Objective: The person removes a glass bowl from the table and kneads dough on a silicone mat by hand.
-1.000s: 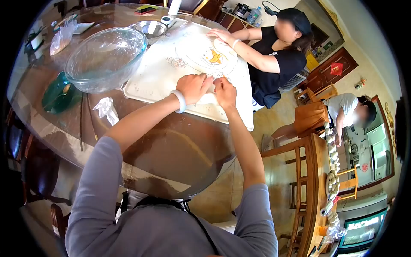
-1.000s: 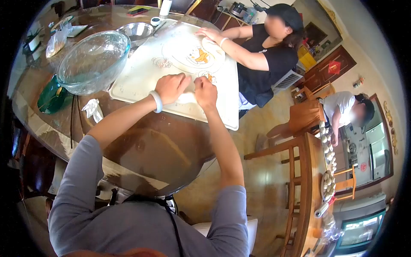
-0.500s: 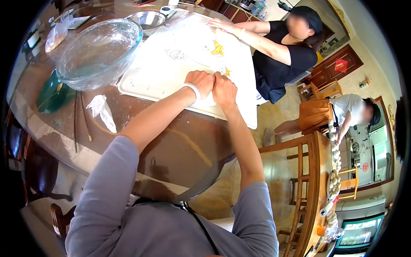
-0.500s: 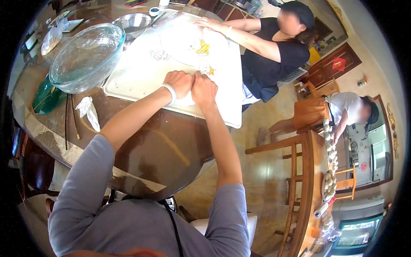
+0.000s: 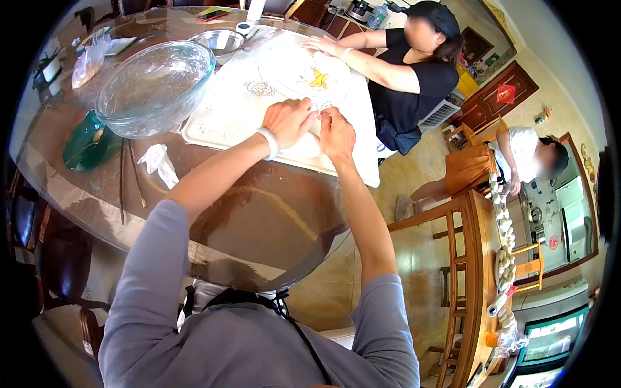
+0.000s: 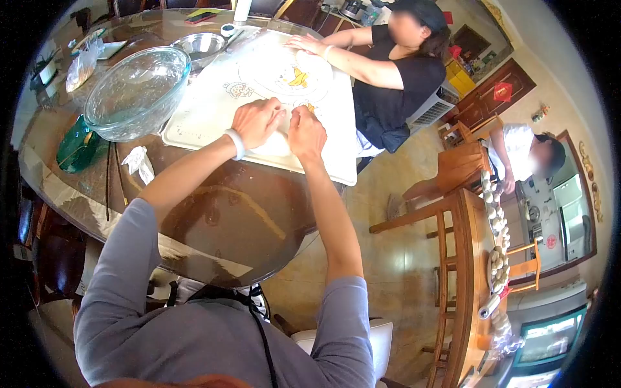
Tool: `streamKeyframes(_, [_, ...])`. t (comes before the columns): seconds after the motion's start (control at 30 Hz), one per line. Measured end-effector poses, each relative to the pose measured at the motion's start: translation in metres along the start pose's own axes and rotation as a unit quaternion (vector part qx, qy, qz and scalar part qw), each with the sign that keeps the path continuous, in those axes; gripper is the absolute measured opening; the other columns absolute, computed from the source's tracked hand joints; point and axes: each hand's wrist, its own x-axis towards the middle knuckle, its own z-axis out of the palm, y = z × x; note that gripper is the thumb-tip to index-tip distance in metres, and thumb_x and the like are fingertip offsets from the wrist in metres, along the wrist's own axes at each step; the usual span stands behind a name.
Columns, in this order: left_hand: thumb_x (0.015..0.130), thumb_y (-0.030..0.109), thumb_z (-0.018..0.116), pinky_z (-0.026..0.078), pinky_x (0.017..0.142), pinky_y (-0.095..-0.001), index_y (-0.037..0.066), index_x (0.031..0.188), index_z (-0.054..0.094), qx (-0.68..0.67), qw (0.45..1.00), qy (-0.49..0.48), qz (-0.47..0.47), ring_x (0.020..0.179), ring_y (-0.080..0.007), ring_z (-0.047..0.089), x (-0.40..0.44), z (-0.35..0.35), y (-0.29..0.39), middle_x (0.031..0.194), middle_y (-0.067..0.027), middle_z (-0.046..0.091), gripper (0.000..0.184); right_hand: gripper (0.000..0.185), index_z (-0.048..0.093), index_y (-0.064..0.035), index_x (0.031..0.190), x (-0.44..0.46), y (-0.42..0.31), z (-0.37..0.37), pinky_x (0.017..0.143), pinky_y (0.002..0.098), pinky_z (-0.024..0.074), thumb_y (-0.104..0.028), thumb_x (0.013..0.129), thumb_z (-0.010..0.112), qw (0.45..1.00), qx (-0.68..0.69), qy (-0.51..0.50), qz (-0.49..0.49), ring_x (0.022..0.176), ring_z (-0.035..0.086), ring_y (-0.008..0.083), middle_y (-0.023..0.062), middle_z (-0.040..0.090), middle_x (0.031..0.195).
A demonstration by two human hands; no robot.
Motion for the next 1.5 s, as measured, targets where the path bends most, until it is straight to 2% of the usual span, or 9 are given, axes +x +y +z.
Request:
streamKeyframes(0.1, [0.093, 0.032, 0.039, 0.046, 0.067, -0.0449, 0.003, 0.089, 0.056, 0.003, 0.991, -0.022, -0.131, 0.073, -0.0337, 0.059, -0.012, 0.008, -0.005, 0.074, -0.0184, 0.060, 0.034, 0.010, 0.055, -0.0050, 0.087, -0.014, 0.005, 0.020, 0.069, 0.0461, 0.0472, -0.014, 0.087, 0.051, 0.993, -0.003, 0.029, -0.110, 0.072, 0.059, 0.0366, 0.0166, 0.061, 0.077])
streamKeyframes(0.27, [0.092, 0.025, 0.038, 0.046, 0.076, -0.0428, 0.001, 0.082, 0.060, 0.157, 0.982, -0.104, -0.033, 0.076, -0.0330, 0.057, -0.020, 0.019, -0.006, 0.079, -0.0198, 0.061, 0.033, 0.015, 0.053, -0.0034, 0.084, -0.022, -0.001, 0.036, 0.065, 0.0462, 0.0461, -0.018, 0.088, 0.050, 0.988, -0.064, 0.017, -0.139, 0.069, 0.056, 0.0370, 0.0182, 0.058, 0.073])
streamKeyframes(0.47, [0.092, 0.023, 0.036, 0.048, 0.075, -0.0430, 0.000, 0.079, 0.062, 0.137, 0.961, -0.221, -0.094, 0.082, -0.0366, 0.060, 0.008, 0.024, -0.014, 0.082, -0.0219, 0.063, 0.037, 0.017, 0.058, -0.0057, 0.096, 0.010, 0.009, 0.043, 0.081, 0.0440, 0.0422, -0.019, 0.089, 0.050, 0.977, -0.132, -0.012, -0.168, 0.094, 0.053, 0.0326, 0.0136, 0.052, 0.103])
streamKeyframes(0.57, [0.093, 0.024, 0.035, 0.049, 0.074, -0.0433, 0.001, 0.078, 0.064, 0.129, 0.952, -0.254, -0.113, 0.080, -0.0362, 0.062, 0.019, 0.027, -0.019, 0.081, -0.0215, 0.065, 0.039, 0.016, 0.058, -0.0054, 0.096, 0.022, 0.020, 0.052, 0.082, 0.0439, 0.0421, -0.017, 0.087, 0.050, 0.982, -0.111, -0.041, -0.148, 0.093, 0.054, 0.0333, 0.0140, 0.053, 0.099])
streamKeyframes(0.83, [0.094, 0.041, 0.029, 0.047, 0.075, -0.0473, 0.001, 0.086, 0.066, 0.002, 0.957, -0.211, -0.198, 0.083, -0.0384, 0.061, 0.008, 0.003, -0.014, 0.085, -0.0237, 0.064, 0.056, 0.028, 0.061, -0.0035, 0.090, 0.019, 0.014, 0.032, 0.081, 0.0461, 0.0423, -0.025, 0.090, 0.044, 0.990, -0.071, -0.093, -0.077, 0.094, 0.054, 0.0359, 0.0182, 0.057, 0.098])
streamKeyframes(0.9, [0.094, 0.036, 0.032, 0.047, 0.072, -0.0461, 0.001, 0.083, 0.062, -0.025, 0.969, -0.166, -0.180, 0.080, -0.0376, 0.061, 0.002, -0.009, -0.009, 0.081, -0.0251, 0.062, 0.047, 0.027, 0.061, -0.0023, 0.090, 0.005, -0.003, 0.001, 0.079, 0.0466, 0.0435, -0.024, 0.090, 0.044, 0.993, 0.015, -0.114, -0.016, 0.092, 0.055, 0.0373, 0.0199, 0.058, 0.096])
streamKeyframes(1.03, [0.094, 0.025, 0.035, 0.048, 0.063, -0.0445, 0.004, 0.077, 0.055, 0.086, 0.994, -0.056, -0.035, 0.063, -0.0337, 0.059, -0.021, 0.003, 0.002, 0.068, -0.0181, 0.060, 0.033, 0.022, 0.055, -0.0004, 0.080, -0.019, -0.015, 0.016, 0.069, 0.0467, 0.0467, -0.017, 0.090, 0.046, 0.991, -0.009, 0.011, -0.132, 0.077, 0.058, 0.0396, 0.0218, 0.057, 0.083])
streamKeyframes(1.2, [0.094, 0.025, 0.037, 0.049, 0.066, -0.0436, 0.002, 0.077, 0.055, 0.091, 0.984, -0.130, -0.076, 0.070, -0.0342, 0.060, -0.010, 0.007, 0.000, 0.072, -0.0189, 0.062, 0.034, 0.017, 0.053, -0.0024, 0.084, -0.014, -0.017, 0.021, 0.059, 0.0491, 0.0490, -0.018, 0.089, 0.049, 0.995, -0.025, 0.025, -0.090, 0.066, 0.060, 0.0413, 0.0217, 0.057, 0.083])
streamKeyframes(1.5, [0.092, 0.028, 0.039, 0.050, 0.072, -0.0443, 0.002, 0.082, 0.060, 0.112, 0.979, -0.115, -0.126, 0.077, -0.0349, 0.062, 0.023, 0.045, -0.039, 0.078, -0.0199, 0.064, 0.035, 0.019, 0.059, -0.0026, 0.088, 0.038, 0.018, 0.064, 0.067, 0.0467, 0.0508, -0.019, 0.086, 0.051, 0.996, -0.086, -0.017, -0.012, 0.076, 0.062, 0.0396, 0.0212, 0.060, 0.090])
